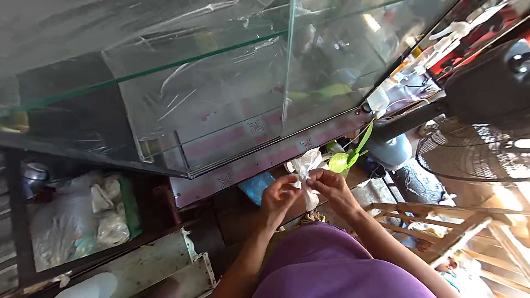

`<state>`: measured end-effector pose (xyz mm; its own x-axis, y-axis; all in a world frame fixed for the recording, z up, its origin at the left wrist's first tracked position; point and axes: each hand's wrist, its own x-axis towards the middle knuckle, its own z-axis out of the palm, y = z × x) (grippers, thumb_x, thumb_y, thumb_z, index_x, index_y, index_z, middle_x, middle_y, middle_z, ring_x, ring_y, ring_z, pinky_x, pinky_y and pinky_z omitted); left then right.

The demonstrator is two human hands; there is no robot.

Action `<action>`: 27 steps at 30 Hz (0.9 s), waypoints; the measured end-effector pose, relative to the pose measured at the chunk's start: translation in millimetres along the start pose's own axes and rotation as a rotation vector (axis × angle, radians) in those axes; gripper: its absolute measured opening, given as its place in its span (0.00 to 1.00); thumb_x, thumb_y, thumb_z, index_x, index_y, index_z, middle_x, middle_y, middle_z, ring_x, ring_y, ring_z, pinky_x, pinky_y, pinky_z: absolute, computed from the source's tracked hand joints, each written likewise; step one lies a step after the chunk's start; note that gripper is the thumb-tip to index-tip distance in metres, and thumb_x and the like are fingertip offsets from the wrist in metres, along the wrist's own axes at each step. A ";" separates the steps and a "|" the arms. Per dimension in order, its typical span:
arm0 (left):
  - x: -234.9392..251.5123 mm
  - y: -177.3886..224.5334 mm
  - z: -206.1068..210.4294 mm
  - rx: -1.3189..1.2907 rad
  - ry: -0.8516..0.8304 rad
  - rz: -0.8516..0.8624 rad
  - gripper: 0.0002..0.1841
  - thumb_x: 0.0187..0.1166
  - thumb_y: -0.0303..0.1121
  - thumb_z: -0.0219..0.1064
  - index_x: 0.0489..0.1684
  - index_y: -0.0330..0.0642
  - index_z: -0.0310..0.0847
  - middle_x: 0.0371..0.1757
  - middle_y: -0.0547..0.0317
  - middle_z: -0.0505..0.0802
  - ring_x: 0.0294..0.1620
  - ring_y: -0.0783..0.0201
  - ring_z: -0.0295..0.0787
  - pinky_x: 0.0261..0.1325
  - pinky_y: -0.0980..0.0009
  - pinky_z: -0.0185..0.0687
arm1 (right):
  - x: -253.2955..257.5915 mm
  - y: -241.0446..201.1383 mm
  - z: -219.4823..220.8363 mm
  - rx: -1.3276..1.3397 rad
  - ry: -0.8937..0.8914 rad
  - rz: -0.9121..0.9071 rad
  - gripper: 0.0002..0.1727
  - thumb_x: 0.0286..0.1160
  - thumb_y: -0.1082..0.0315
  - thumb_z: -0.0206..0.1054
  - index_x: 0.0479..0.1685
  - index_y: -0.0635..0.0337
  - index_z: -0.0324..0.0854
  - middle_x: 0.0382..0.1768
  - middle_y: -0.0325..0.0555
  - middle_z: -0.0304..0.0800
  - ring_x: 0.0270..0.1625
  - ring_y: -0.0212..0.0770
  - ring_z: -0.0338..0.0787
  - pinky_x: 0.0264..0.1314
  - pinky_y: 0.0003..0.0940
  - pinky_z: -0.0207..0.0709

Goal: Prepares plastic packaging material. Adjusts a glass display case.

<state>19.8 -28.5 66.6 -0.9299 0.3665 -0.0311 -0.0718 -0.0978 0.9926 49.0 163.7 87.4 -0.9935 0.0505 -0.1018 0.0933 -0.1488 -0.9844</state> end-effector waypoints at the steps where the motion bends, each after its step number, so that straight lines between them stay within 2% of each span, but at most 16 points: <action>1: 3.5 1.2 7.7 -0.062 0.007 0.020 0.12 0.78 0.28 0.69 0.52 0.28 0.86 0.49 0.55 0.94 0.47 0.69 0.92 0.52 0.69 0.91 | -0.5 4.9 3.4 -0.023 -0.017 -0.004 0.03 0.76 0.73 0.68 0.39 0.64 0.86 0.44 0.40 0.90 0.47 0.31 0.90 0.54 0.31 0.87; 3: 10.1 0.0 17.1 -0.151 0.097 -0.050 0.07 0.79 0.25 0.66 0.47 0.30 0.86 0.41 0.61 0.93 0.42 0.71 0.91 0.50 0.70 0.89 | 0.9 10.4 5.2 -0.017 0.011 0.032 0.06 0.79 0.71 0.64 0.43 0.64 0.85 0.44 0.40 0.91 0.46 0.32 0.90 0.53 0.33 0.87; 6: 10.3 -6.1 19.3 -0.470 0.258 -0.343 0.09 0.90 0.27 0.52 0.57 0.32 0.73 0.46 0.53 0.91 0.48 0.63 0.92 0.57 0.63 0.89 | -2.8 12.7 2.3 0.151 0.102 0.205 0.13 0.90 0.67 0.50 0.57 0.67 0.75 0.49 0.46 0.91 0.53 0.39 0.92 0.59 0.41 0.87; 8: 7.2 -12.3 9.0 -0.670 0.396 -0.448 0.11 0.94 0.33 0.45 0.59 0.41 0.71 0.45 0.54 0.91 0.46 0.61 0.92 0.54 0.62 0.89 | -3.5 15.7 6.1 0.255 0.189 0.304 0.14 0.93 0.66 0.41 0.58 0.60 0.71 0.43 0.40 0.90 0.46 0.36 0.92 0.52 0.38 0.89; 10: 5.0 -14.7 -7.8 -0.717 0.543 -0.456 0.15 0.95 0.38 0.43 0.55 0.43 0.76 0.36 0.58 0.89 0.35 0.64 0.89 0.43 0.66 0.88 | -5.4 20.3 2.5 0.197 0.142 0.342 0.15 0.93 0.66 0.42 0.61 0.60 0.72 0.43 0.39 0.89 0.45 0.33 0.91 0.51 0.35 0.88; 12: 2.3 -19.5 -32.5 -0.436 0.631 -0.378 0.17 0.95 0.37 0.40 0.41 0.46 0.74 0.20 0.69 0.78 0.18 0.76 0.74 0.24 0.81 0.75 | -16.1 30.5 -11.0 -0.087 -0.156 0.329 0.21 0.87 0.65 0.53 0.71 0.68 0.73 0.55 0.47 0.89 0.54 0.34 0.90 0.61 0.36 0.85; 13: -3.5 -25.6 -51.8 -0.080 0.588 -0.319 0.16 0.96 0.35 0.41 0.46 0.43 0.75 0.22 0.67 0.78 0.20 0.77 0.73 0.27 0.83 0.74 | -22.5 34.4 -16.9 -0.237 -0.341 0.338 0.27 0.84 0.62 0.59 0.77 0.70 0.71 0.60 0.52 0.90 0.58 0.36 0.90 0.65 0.37 0.84; 14: -12.0 -29.4 -73.8 0.374 0.477 -0.290 0.15 0.93 0.33 0.47 0.56 0.36 0.80 0.34 0.58 0.85 0.31 0.68 0.80 0.40 0.73 0.80 | -28.5 35.9 -20.3 -0.364 -0.502 0.383 0.29 0.83 0.59 0.63 0.77 0.69 0.73 0.60 0.54 0.90 0.58 0.38 0.90 0.67 0.39 0.83; 15: -17.9 -26.4 -89.0 0.784 0.340 -0.324 0.16 0.90 0.35 0.55 0.63 0.36 0.84 0.49 0.47 0.92 0.45 0.54 0.91 0.53 0.56 0.87 | -33.4 36.4 -22.3 -0.472 -0.613 0.452 0.26 0.85 0.58 0.63 0.72 0.69 0.79 0.54 0.56 0.91 0.54 0.41 0.90 0.65 0.44 0.81; 17: -22.3 -26.1 -94.1 1.205 0.064 -0.514 0.21 0.84 0.35 0.63 0.75 0.43 0.81 0.71 0.33 0.84 0.56 0.33 0.90 0.56 0.34 0.83 | -41.2 40.8 -31.4 -0.588 -0.699 0.522 0.21 0.89 0.59 0.60 0.59 0.72 0.85 0.53 0.61 0.90 0.58 0.48 0.88 0.69 0.47 0.77; 19: -23.6 -40.3 -80.8 1.264 -0.134 -0.614 0.24 0.82 0.39 0.64 0.77 0.46 0.79 0.77 0.34 0.80 0.60 0.32 0.89 0.57 0.33 0.82 | -48.4 46.8 -48.2 -0.652 -0.716 0.482 0.20 0.88 0.65 0.59 0.60 0.77 0.83 0.64 0.68 0.85 0.71 0.57 0.83 0.81 0.49 0.69; 21: -21.1 -59.3 -59.7 1.262 -0.290 -0.629 0.27 0.82 0.52 0.63 0.73 0.45 0.81 0.74 0.41 0.84 0.64 0.38 0.87 0.60 0.35 0.81 | -55.3 48.2 -56.7 -0.719 -0.734 0.463 0.20 0.83 0.70 0.62 0.68 0.75 0.81 0.71 0.74 0.79 0.77 0.66 0.77 0.85 0.57 0.63; 23: -13.6 -77.0 -36.9 1.281 -0.409 -0.643 0.38 0.77 0.66 0.61 0.74 0.42 0.78 0.71 0.39 0.86 0.64 0.38 0.88 0.60 0.36 0.80 | -58.0 36.5 -50.6 -0.799 -0.760 0.551 0.23 0.82 0.71 0.63 0.74 0.70 0.77 0.70 0.71 0.82 0.74 0.65 0.81 0.81 0.61 0.68; 24: -8.8 -86.2 -29.1 1.296 -0.461 -0.651 0.41 0.78 0.67 0.60 0.77 0.40 0.76 0.71 0.37 0.85 0.63 0.37 0.87 0.61 0.36 0.80 | -58.6 40.1 -49.7 -0.804 -0.760 0.558 0.20 0.84 0.69 0.62 0.71 0.68 0.79 0.64 0.68 0.86 0.68 0.62 0.86 0.76 0.62 0.72; 26: 0.3 -103.5 -24.6 1.314 -0.533 -0.669 0.31 0.87 0.54 0.56 0.75 0.36 0.75 0.70 0.35 0.85 0.65 0.36 0.86 0.63 0.37 0.79 | -54.8 60.4 -51.8 -0.748 -0.712 0.527 0.17 0.87 0.63 0.60 0.60 0.68 0.83 0.50 0.61 0.91 0.55 0.55 0.91 0.65 0.58 0.79; 27: 3.3 -109.2 -26.0 1.311 -0.532 -0.674 0.25 0.90 0.46 0.54 0.72 0.35 0.78 0.68 0.35 0.87 0.66 0.36 0.86 0.64 0.37 0.79 | -49.6 67.8 -50.5 -0.710 -0.639 0.516 0.16 0.86 0.64 0.62 0.57 0.70 0.85 0.48 0.60 0.92 0.54 0.53 0.91 0.64 0.56 0.80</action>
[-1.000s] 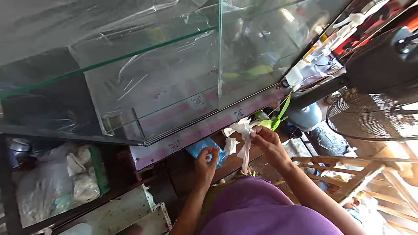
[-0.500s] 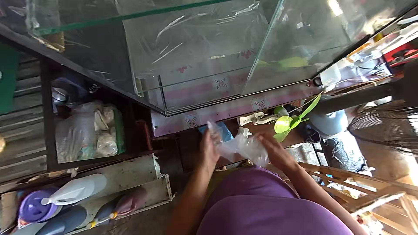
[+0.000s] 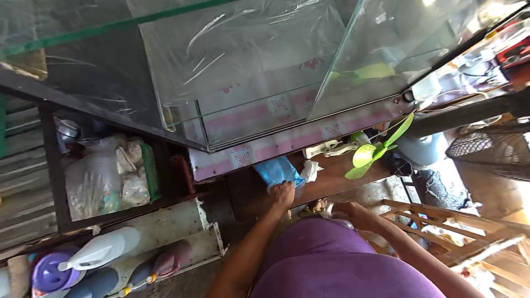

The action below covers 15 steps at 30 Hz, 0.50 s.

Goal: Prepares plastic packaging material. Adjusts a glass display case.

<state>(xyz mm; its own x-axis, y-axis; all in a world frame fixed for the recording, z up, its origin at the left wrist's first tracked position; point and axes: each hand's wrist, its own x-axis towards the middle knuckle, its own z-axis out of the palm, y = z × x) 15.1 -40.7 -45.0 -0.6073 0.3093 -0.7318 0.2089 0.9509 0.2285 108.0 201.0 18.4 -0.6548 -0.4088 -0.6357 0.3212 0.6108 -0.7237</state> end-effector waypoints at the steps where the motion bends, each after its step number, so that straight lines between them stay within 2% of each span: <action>1: 3.5 -2.4 0.0 -0.032 0.012 -0.008 0.22 0.90 0.42 0.53 0.69 0.36 0.80 0.66 0.36 0.88 0.67 0.37 0.86 0.64 0.38 0.79 | 9.7 1.6 1.1 0.054 0.117 0.019 0.16 0.83 0.65 0.65 0.57 0.71 0.85 0.50 0.59 0.92 0.55 0.51 0.92 0.66 0.53 0.82; 3: 2.0 -7.0 -4.4 -0.180 0.057 -0.032 0.20 0.88 0.41 0.55 0.67 0.39 0.83 0.63 0.40 0.91 0.68 0.41 0.87 0.66 0.39 0.78 | 33.1 0.5 5.5 0.156 0.452 0.154 0.21 0.79 0.65 0.68 0.65 0.71 0.81 0.60 0.64 0.89 0.63 0.54 0.89 0.72 0.52 0.80; 5: -6.7 -8.5 -13.7 -0.336 0.104 -0.024 0.21 0.87 0.42 0.58 0.70 0.38 0.81 0.62 0.40 0.91 0.68 0.42 0.87 0.70 0.42 0.77 | 61.3 -1.4 15.9 0.276 0.724 0.241 0.29 0.76 0.63 0.72 0.73 0.72 0.74 0.71 0.69 0.80 0.73 0.58 0.82 0.77 0.50 0.74; 7: -14.7 -7.3 -20.2 -0.441 0.160 -0.006 0.22 0.87 0.41 0.60 0.72 0.36 0.79 0.62 0.39 0.91 0.66 0.44 0.88 0.72 0.45 0.78 | 82.8 -9.1 33.6 0.415 0.819 0.186 0.36 0.74 0.62 0.74 0.78 0.73 0.69 0.73 0.71 0.76 0.73 0.57 0.81 0.76 0.46 0.76; 9: -18.9 -2.7 -23.0 -0.507 0.219 0.005 0.22 0.85 0.39 0.62 0.73 0.35 0.78 0.62 0.38 0.91 0.65 0.44 0.89 0.72 0.45 0.78 | 93.6 -21.1 49.5 0.490 0.762 0.066 0.38 0.74 0.66 0.70 0.83 0.75 0.62 0.74 0.72 0.75 0.74 0.54 0.82 0.77 0.43 0.76; 10: -19.1 -0.3 -21.8 -0.541 0.263 0.019 0.22 0.84 0.36 0.63 0.72 0.34 0.78 0.60 0.38 0.92 0.64 0.44 0.90 0.71 0.46 0.79 | 96.9 -26.3 55.2 0.490 0.707 0.003 0.36 0.75 0.69 0.67 0.82 0.77 0.61 0.71 0.71 0.78 0.72 0.52 0.84 0.76 0.42 0.78; 12: -16.3 1.0 -14.8 -0.616 0.369 0.082 0.19 0.86 0.33 0.58 0.69 0.31 0.78 0.56 0.38 0.92 0.59 0.46 0.91 0.67 0.48 0.82 | 102.8 -32.8 60.7 0.441 0.556 -0.103 0.26 0.79 0.72 0.62 0.73 0.80 0.71 0.58 0.67 0.88 0.61 0.48 0.90 0.70 0.43 0.81; 13: -14.3 0.5 -10.9 -0.636 0.436 0.130 0.18 0.87 0.33 0.56 0.66 0.29 0.79 0.52 0.37 0.92 0.55 0.46 0.91 0.63 0.48 0.83 | 107.2 -32.7 61.0 0.435 0.467 -0.150 0.21 0.80 0.73 0.60 0.67 0.80 0.75 0.54 0.65 0.90 0.59 0.46 0.91 0.68 0.43 0.81; 15: -16.7 0.1 -9.0 -0.619 0.500 0.244 0.17 0.87 0.35 0.58 0.60 0.30 0.83 0.45 0.41 0.94 0.47 0.48 0.93 0.55 0.49 0.86 | 119.8 -28.4 58.8 0.465 0.330 -0.218 0.19 0.82 0.73 0.60 0.65 0.78 0.78 0.58 0.61 0.89 0.62 0.39 0.88 0.71 0.34 0.78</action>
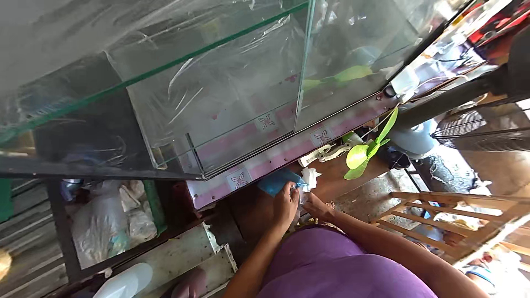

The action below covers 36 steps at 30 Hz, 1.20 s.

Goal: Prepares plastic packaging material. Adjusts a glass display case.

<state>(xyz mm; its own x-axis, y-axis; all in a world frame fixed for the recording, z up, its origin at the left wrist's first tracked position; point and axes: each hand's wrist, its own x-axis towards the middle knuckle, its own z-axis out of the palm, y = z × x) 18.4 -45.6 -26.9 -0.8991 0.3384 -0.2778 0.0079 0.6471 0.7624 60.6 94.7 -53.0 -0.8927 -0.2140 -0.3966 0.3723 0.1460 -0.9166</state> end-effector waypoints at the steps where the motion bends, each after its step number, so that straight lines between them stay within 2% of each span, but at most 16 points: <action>1: -3.2 2.8 -1.2 0.008 -0.024 0.057 0.17 0.87 0.36 0.58 0.59 0.31 0.84 0.43 0.42 0.94 0.44 0.49 0.94 0.53 0.49 0.87 | 7.0 1.7 -0.4 -0.046 -0.038 0.015 0.21 0.85 0.70 0.60 0.69 0.76 0.75 0.63 0.59 0.87 0.66 0.37 0.85 0.75 0.30 0.75; 2: -7.2 6.2 -2.4 0.018 -0.056 0.100 0.17 0.87 0.35 0.59 0.59 0.31 0.85 0.43 0.42 0.94 0.44 0.49 0.94 0.53 0.49 0.87 | 13.6 -1.4 -0.2 -0.171 -0.056 0.062 0.23 0.86 0.68 0.61 0.72 0.77 0.74 0.66 0.63 0.84 0.70 0.42 0.83 0.78 0.33 0.71; 4: -13.7 5.7 1.0 0.024 -0.015 0.148 0.15 0.85 0.33 0.60 0.56 0.29 0.85 0.41 0.42 0.94 0.42 0.48 0.94 0.51 0.49 0.88 | 28.0 -9.7 3.5 -0.475 -0.074 0.204 0.27 0.85 0.64 0.62 0.75 0.76 0.73 0.73 0.69 0.80 0.79 0.58 0.78 0.85 0.50 0.65; 6: -15.9 -0.8 5.2 0.030 0.101 0.120 0.15 0.84 0.32 0.61 0.53 0.27 0.85 0.39 0.40 0.94 0.40 0.47 0.94 0.47 0.48 0.88 | 36.3 -26.3 11.1 -0.582 -0.013 0.323 0.25 0.84 0.62 0.62 0.71 0.73 0.78 0.71 0.69 0.81 0.77 0.64 0.79 0.80 0.60 0.68; 9: -12.3 -9.1 3.5 0.034 0.148 -0.049 0.17 0.86 0.32 0.60 0.59 0.25 0.83 0.45 0.35 0.93 0.46 0.43 0.94 0.55 0.46 0.86 | 45.0 -34.1 7.4 -0.572 -0.009 0.351 0.19 0.83 0.65 0.61 0.62 0.73 0.82 0.63 0.70 0.86 0.70 0.67 0.84 0.73 0.65 0.73; 11: -7.9 -16.7 4.8 0.013 0.151 -0.128 0.16 0.86 0.30 0.59 0.60 0.24 0.82 0.47 0.34 0.93 0.48 0.44 0.92 0.57 0.47 0.85 | 46.4 -15.9 -5.5 -0.447 -0.019 0.204 0.19 0.77 0.66 0.68 0.58 0.75 0.85 0.58 0.70 0.89 0.66 0.64 0.87 0.72 0.63 0.75; 13: -2.6 -22.1 8.5 0.003 0.144 -0.174 0.16 0.86 0.29 0.58 0.61 0.25 0.82 0.49 0.34 0.93 0.51 0.44 0.92 0.60 0.47 0.83 | 38.0 -1.8 -19.8 -0.282 -0.003 0.059 0.19 0.80 0.69 0.66 0.61 0.76 0.84 0.61 0.68 0.89 0.67 0.58 0.88 0.76 0.53 0.74; 16: 6.6 -17.1 0.5 0.048 0.015 -0.224 0.25 0.88 0.42 0.60 0.73 0.29 0.75 0.58 0.33 0.91 0.60 0.41 0.90 0.66 0.44 0.81 | 7.7 -16.2 -44.3 -0.203 0.086 0.067 0.24 0.86 0.68 0.59 0.78 0.70 0.75 0.73 0.62 0.84 0.75 0.50 0.85 0.82 0.44 0.73; 18: 4.3 -4.7 -10.9 0.048 -0.046 -0.202 0.30 0.89 0.47 0.58 0.79 0.29 0.69 0.66 0.32 0.88 0.67 0.41 0.87 0.72 0.45 0.79 | -22.7 -27.7 -63.3 -0.180 0.158 0.092 0.23 0.86 0.66 0.59 0.76 0.68 0.77 0.68 0.59 0.87 0.69 0.47 0.89 0.76 0.43 0.78; 20: 2.5 11.2 -19.6 -0.068 -0.029 -0.092 0.25 0.89 0.40 0.57 0.74 0.28 0.73 0.61 0.37 0.90 0.62 0.50 0.89 0.67 0.53 0.82 | -52.1 -34.3 -85.8 -0.116 0.210 0.121 0.22 0.88 0.65 0.58 0.72 0.70 0.78 0.64 0.58 0.89 0.64 0.45 0.90 0.71 0.42 0.81; 22: 3.1 39.4 -25.1 -0.312 -0.071 -0.015 0.20 0.87 0.34 0.53 0.69 0.29 0.76 0.48 0.51 0.92 0.44 0.66 0.87 0.48 0.68 0.82 | -78.9 -45.1 -105.1 -0.032 0.287 0.123 0.22 0.88 0.64 0.57 0.70 0.72 0.78 0.60 0.58 0.90 0.59 0.43 0.91 0.67 0.40 0.83; 23: 3.6 58.2 -27.6 -0.462 -0.126 0.003 0.20 0.86 0.32 0.51 0.69 0.31 0.75 0.46 0.56 0.91 0.41 0.70 0.85 0.43 0.72 0.81 | -90.4 -52.4 -112.6 0.013 0.337 0.105 0.22 0.88 0.64 0.57 0.69 0.73 0.78 0.57 0.57 0.91 0.56 0.42 0.92 0.65 0.39 0.84; 27: 1.2 124.4 -28.5 -0.827 -0.273 0.162 0.19 0.86 0.28 0.49 0.68 0.31 0.76 0.52 0.57 0.91 0.49 0.69 0.88 0.53 0.71 0.85 | -123.7 -92.4 -128.0 0.187 0.442 -0.085 0.24 0.93 0.62 0.44 0.67 0.74 0.77 0.50 0.51 0.94 0.51 0.39 0.95 0.63 0.38 0.89; 29: -1.8 147.7 -23.3 -0.877 -0.246 0.254 0.17 0.88 0.27 0.49 0.64 0.31 0.79 0.49 0.60 0.91 0.46 0.72 0.88 0.50 0.73 0.86 | -135.6 -109.2 -133.2 0.189 0.412 -0.178 0.28 0.95 0.56 0.40 0.65 0.70 0.79 0.51 0.44 0.93 0.54 0.33 0.93 0.64 0.34 0.87; 32: -6.4 168.1 -17.2 -0.818 -0.174 0.347 0.15 0.88 0.26 0.51 0.59 0.29 0.82 0.50 0.61 0.93 0.47 0.75 0.89 0.50 0.75 0.87 | -148.9 -127.9 -134.9 0.177 0.375 -0.266 0.34 0.88 0.41 0.52 0.64 0.67 0.80 0.50 0.36 0.93 0.52 0.28 0.92 0.59 0.31 0.87; 36: -10.9 177.6 -11.6 -0.683 0.006 0.435 0.13 0.87 0.25 0.54 0.56 0.27 0.84 0.43 0.61 0.92 0.33 0.78 0.85 0.36 0.80 0.84 | -151.9 -131.8 -134.6 0.264 0.394 -0.333 0.41 0.86 0.33 0.48 0.64 0.68 0.79 0.53 0.42 0.93 0.54 0.34 0.92 0.58 0.34 0.88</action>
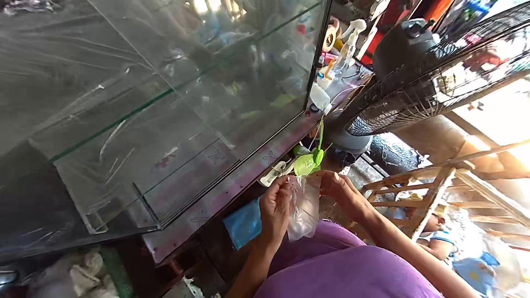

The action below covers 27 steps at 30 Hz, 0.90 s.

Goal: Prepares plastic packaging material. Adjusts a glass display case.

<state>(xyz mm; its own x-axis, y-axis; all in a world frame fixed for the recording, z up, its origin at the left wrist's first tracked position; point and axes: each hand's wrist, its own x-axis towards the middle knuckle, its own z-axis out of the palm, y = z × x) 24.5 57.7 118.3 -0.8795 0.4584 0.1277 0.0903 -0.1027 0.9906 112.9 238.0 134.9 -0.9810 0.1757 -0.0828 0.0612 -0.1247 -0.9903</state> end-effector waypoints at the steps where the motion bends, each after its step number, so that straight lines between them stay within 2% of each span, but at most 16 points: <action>1: -1.0 -0.8 -0.4 0.043 0.033 0.039 0.13 0.87 0.24 0.54 0.56 0.26 0.84 0.42 0.61 0.93 0.33 0.79 0.86 0.36 0.81 0.84 | 1.0 0.7 1.0 0.028 0.006 -0.005 0.37 0.87 0.37 0.49 0.63 0.67 0.80 0.52 0.42 0.93 0.52 0.35 0.93 0.57 0.35 0.88; 3: -4.1 -1.6 -3.3 0.107 0.101 0.100 0.13 0.87 0.24 0.56 0.56 0.25 0.84 0.41 0.59 0.93 0.32 0.79 0.86 0.34 0.80 0.85 | 3.8 -0.9 6.0 0.076 0.009 0.008 0.24 0.89 0.52 0.54 0.58 0.65 0.82 0.47 0.39 0.92 0.47 0.33 0.92 0.55 0.34 0.88; 5: -8.0 -0.6 -9.3 0.149 0.150 0.141 0.13 0.87 0.24 0.56 0.56 0.25 0.84 0.43 0.57 0.93 0.33 0.78 0.87 0.34 0.80 0.85 | 7.9 -3.4 13.9 0.139 0.001 0.048 0.15 0.87 0.64 0.57 0.55 0.66 0.85 0.43 0.40 0.93 0.44 0.33 0.92 0.53 0.34 0.88; 8: -15.2 1.9 -19.8 0.207 0.218 0.201 0.13 0.87 0.23 0.56 0.55 0.24 0.85 0.49 0.54 0.94 0.43 0.78 0.90 0.47 0.80 0.87 | 17.6 -5.5 28.8 0.179 -0.015 0.087 0.11 0.85 0.72 0.60 0.50 0.66 0.87 0.40 0.41 0.94 0.41 0.32 0.93 0.52 0.32 0.89; 11: -25.2 1.5 -31.8 0.232 0.260 0.214 0.14 0.86 0.26 0.60 0.57 0.23 0.84 0.51 0.51 0.94 0.48 0.76 0.90 0.54 0.78 0.87 | 30.4 -3.0 41.9 0.138 -0.073 0.057 0.10 0.85 0.72 0.61 0.43 0.64 0.88 0.35 0.39 0.94 0.39 0.31 0.92 0.49 0.30 0.88; 13: -36.2 0.9 -45.1 0.229 0.230 0.154 0.19 0.80 0.29 0.68 0.62 0.22 0.81 0.57 0.46 0.94 0.56 0.68 0.92 0.61 0.71 0.89 | 39.7 -4.2 49.2 0.042 -0.114 0.029 0.10 0.87 0.70 0.56 0.44 0.62 0.83 0.36 0.38 0.94 0.41 0.32 0.92 0.50 0.32 0.88; 14: -42.4 -1.0 -53.2 0.246 0.212 0.117 0.20 0.78 0.29 0.69 0.64 0.23 0.81 0.58 0.45 0.93 0.56 0.66 0.93 0.59 0.69 0.91 | 45.1 -6.6 52.5 -0.034 -0.124 0.012 0.12 0.87 0.69 0.51 0.46 0.63 0.80 0.38 0.39 0.94 0.43 0.34 0.94 0.52 0.35 0.89; 16: -56.4 -7.2 -70.8 0.343 0.218 0.031 0.17 0.78 0.29 0.66 0.62 0.30 0.84 0.55 0.49 0.94 0.48 0.66 0.93 0.49 0.69 0.91 | 60.0 -9.8 58.9 -0.205 -0.112 -0.057 0.15 0.87 0.68 0.46 0.49 0.67 0.77 0.38 0.41 0.93 0.43 0.35 0.94 0.53 0.36 0.90; 17: -64.3 -9.9 -80.7 0.380 0.234 -0.017 0.16 0.78 0.28 0.64 0.61 0.32 0.85 0.53 0.51 0.95 0.46 0.67 0.93 0.47 0.69 0.91 | 68.8 -9.7 62.3 -0.302 -0.099 -0.110 0.16 0.87 0.68 0.45 0.49 0.68 0.77 0.37 0.40 0.92 0.42 0.33 0.93 0.52 0.35 0.89; 20: -91.0 -15.5 -110.7 0.366 0.282 -0.174 0.14 0.81 0.28 0.61 0.58 0.33 0.86 0.49 0.53 0.96 0.43 0.68 0.93 0.46 0.70 0.89 | 92.6 -8.4 76.5 -0.549 -0.093 -0.215 0.17 0.88 0.68 0.47 0.53 0.71 0.77 0.36 0.44 0.90 0.39 0.32 0.91 0.49 0.34 0.87; 23: -120.9 -17.0 -135.3 0.239 0.335 -0.332 0.12 0.82 0.31 0.64 0.56 0.33 0.86 0.42 0.59 0.94 0.36 0.75 0.89 0.42 0.77 0.86 | 110.3 0.7 96.4 -0.653 -0.106 -0.225 0.17 0.88 0.67 0.48 0.54 0.73 0.76 0.32 0.45 0.86 0.31 0.33 0.88 0.38 0.35 0.86; 25: -140.7 -18.0 -146.7 0.147 0.408 -0.358 0.12 0.81 0.30 0.66 0.54 0.32 0.86 0.42 0.60 0.93 0.37 0.76 0.88 0.45 0.78 0.86 | 117.1 12.2 113.3 -0.644 -0.116 -0.203 0.17 0.89 0.67 0.48 0.56 0.75 0.74 0.27 0.42 0.79 0.24 0.30 0.80 0.31 0.31 0.80; 27: -157.7 -18.7 -157.8 0.029 0.499 -0.374 0.14 0.81 0.30 0.65 0.57 0.29 0.83 0.49 0.58 0.93 0.46 0.72 0.90 0.55 0.72 0.88 | 117.6 23.2 127.7 -0.625 -0.140 -0.213 0.16 0.88 0.68 0.49 0.55 0.75 0.74 0.25 0.40 0.76 0.22 0.28 0.76 0.28 0.29 0.77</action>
<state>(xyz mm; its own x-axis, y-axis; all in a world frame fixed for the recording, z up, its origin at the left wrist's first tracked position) 87.9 -152.0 71.9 -0.9657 -0.0100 -0.2594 -0.2595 0.0121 0.9657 -24.6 131.1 116.4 -0.9955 0.0000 0.0951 -0.0826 0.4942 -0.8654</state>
